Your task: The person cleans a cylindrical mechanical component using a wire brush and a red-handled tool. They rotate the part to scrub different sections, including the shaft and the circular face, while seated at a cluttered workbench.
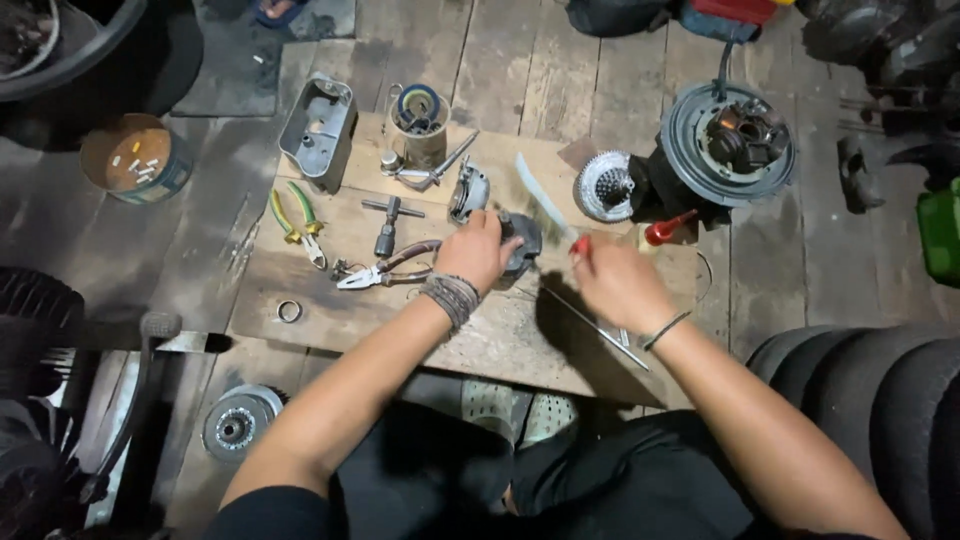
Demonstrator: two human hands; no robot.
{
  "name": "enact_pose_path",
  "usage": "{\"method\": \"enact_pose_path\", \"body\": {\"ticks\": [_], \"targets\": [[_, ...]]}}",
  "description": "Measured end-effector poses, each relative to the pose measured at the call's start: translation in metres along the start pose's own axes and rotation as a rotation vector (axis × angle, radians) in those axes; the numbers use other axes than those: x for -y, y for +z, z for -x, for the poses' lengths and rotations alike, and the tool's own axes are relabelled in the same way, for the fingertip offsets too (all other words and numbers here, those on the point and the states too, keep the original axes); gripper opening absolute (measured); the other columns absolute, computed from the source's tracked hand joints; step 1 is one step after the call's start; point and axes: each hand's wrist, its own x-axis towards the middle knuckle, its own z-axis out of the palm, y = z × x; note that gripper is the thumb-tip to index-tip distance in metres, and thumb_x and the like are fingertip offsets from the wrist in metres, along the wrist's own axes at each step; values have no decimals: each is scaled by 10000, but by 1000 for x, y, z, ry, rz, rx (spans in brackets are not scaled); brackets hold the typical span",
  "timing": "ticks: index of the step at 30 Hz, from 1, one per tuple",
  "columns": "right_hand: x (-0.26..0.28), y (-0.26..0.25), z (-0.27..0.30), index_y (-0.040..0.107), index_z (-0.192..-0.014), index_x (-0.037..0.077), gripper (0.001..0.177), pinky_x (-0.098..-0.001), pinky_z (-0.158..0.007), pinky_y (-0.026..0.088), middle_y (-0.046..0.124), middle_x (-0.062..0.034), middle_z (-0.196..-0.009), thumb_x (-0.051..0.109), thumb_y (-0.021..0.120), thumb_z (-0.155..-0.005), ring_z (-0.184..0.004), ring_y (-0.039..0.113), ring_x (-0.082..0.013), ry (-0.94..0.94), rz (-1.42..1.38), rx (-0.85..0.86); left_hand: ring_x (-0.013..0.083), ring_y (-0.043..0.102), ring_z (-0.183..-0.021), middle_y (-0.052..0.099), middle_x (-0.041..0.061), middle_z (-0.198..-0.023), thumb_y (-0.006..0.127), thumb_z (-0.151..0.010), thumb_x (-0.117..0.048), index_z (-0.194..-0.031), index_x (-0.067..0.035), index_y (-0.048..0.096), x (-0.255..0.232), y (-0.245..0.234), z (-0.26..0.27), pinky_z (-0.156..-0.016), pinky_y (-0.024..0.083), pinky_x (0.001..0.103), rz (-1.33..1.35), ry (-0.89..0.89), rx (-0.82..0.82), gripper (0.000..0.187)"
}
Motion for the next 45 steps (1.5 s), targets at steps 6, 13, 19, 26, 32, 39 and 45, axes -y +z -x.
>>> {"method": "enact_pose_path", "body": {"ticks": [6,13,19,26,32,39,45], "targets": [[-6,37,-43,576,-1130,19,319,-576,-853,570,714,-246,-968,276,474,-972,-1014,709,-477,-63,110,-24,345,702,-885,578,156,-1038,581,-983,-493,-1087,-81,541,-23,10,12,-602,629,487,-131,81,-151,428],[-8,-13,-2,612,-1114,-2,384,-612,-885,545,721,-311,-1003,329,473,-978,-1040,688,-529,-22,63,-2,343,716,-859,603,108,-1029,560,-934,-582,-1031,-138,545,-17,23,11,-640,617,470,-116,52,-212,454],[-36,43,-43,592,-1163,18,381,-605,-902,540,710,-285,-1039,339,464,-1001,-1075,680,-511,-26,56,-16,360,680,-897,572,122,-1024,636,-918,-486,-1038,-136,515,-27,20,15,-640,611,493,-146,153,-190,389],[-19,8,-2,604,-1098,-25,339,-618,-811,567,713,-316,-962,268,493,-970,-971,700,-536,-73,-6,-87,345,671,-918,546,93,-1013,577,-927,-564,-1053,-148,516,-12,28,14,-640,608,484,-148,197,-207,439],[-38,53,-45,599,-1079,-6,277,-571,-818,583,724,-271,-958,204,467,-956,-956,722,-499,-126,67,-128,331,663,-938,549,96,-1051,539,-953,-578,-1074,-147,517,-9,34,20,-631,606,466,-212,273,-268,447],[-10,-7,15,588,-1127,29,343,-605,-888,554,713,-315,-1023,318,482,-974,-1029,693,-524,-17,18,18,401,670,-1033,587,147,-1211,596,-938,-489,-1032,-147,565,-24,14,20,-726,599,542,-13,148,-17,356],[-28,39,-49,601,-1104,-6,327,-589,-863,565,713,-304,-988,275,484,-982,-1010,700,-525,-36,73,-67,410,667,-900,535,143,-1055,543,-982,-484,-1043,-109,494,-12,28,11,-625,593,501,-70,239,-184,383]]}}
